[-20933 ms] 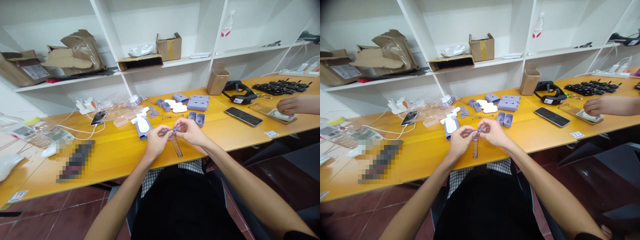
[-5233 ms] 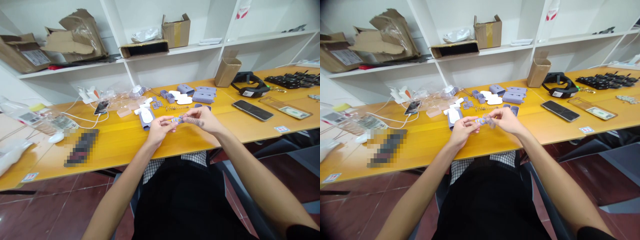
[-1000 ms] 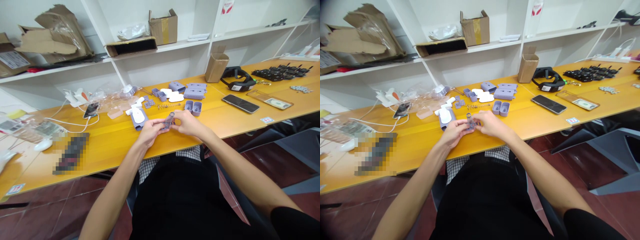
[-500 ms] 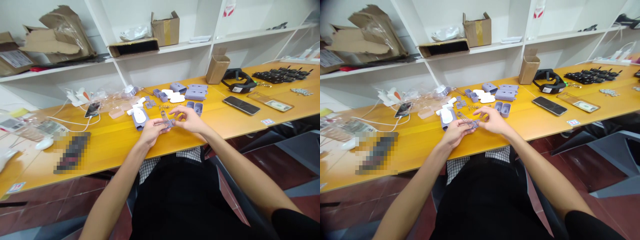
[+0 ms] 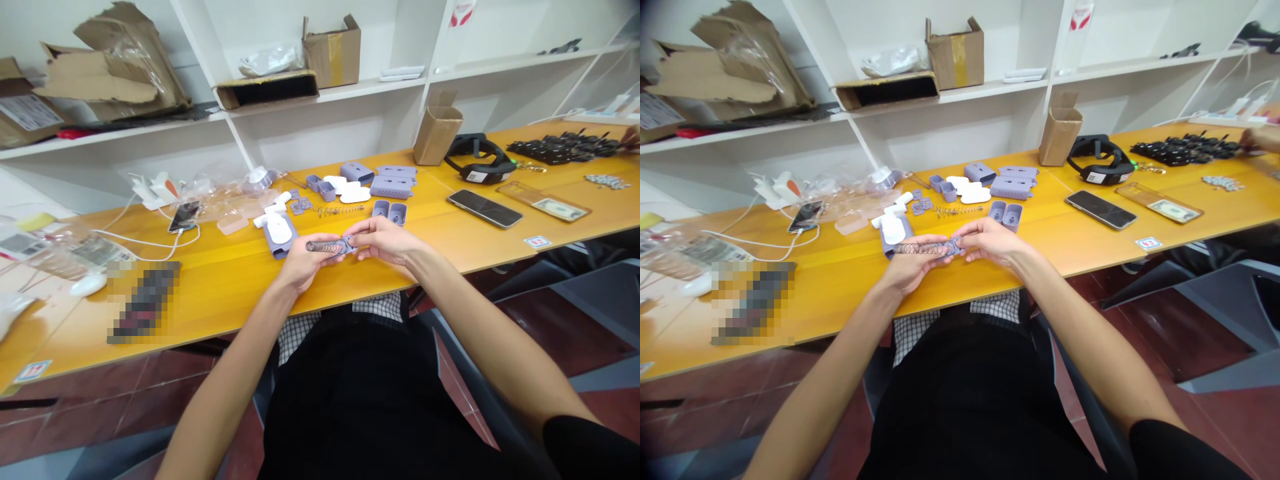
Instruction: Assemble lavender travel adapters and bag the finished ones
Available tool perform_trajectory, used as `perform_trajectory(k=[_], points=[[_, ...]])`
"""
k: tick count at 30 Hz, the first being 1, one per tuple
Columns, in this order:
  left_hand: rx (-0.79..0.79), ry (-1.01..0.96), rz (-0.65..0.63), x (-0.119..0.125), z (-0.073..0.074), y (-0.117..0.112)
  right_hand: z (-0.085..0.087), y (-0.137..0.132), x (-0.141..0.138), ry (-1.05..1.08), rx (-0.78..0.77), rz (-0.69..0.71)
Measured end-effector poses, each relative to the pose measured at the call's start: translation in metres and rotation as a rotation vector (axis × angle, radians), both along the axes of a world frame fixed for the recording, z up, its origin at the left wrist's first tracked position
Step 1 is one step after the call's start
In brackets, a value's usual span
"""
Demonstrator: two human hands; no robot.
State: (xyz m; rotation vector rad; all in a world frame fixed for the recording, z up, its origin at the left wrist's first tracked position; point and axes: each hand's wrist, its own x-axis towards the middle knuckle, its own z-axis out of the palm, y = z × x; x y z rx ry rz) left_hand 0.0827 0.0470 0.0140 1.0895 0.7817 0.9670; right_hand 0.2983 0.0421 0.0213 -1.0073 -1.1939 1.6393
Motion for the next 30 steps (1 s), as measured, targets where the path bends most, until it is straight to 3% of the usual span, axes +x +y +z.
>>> perform_trajectory(k=[12,22,30], points=[[-0.007,-0.023,-0.031,-0.001,0.0,0.001,0.003,-0.003,0.0,0.019,-0.039,0.004],[0.02,0.02,-0.024,-0.002,-0.003,0.0,0.007,-0.007,-0.011,-0.13,0.045,-0.068],[-0.008,-0.025,0.07,0.002,-0.003,0.001,0.004,-0.008,-0.011,-0.063,0.057,-0.031]])
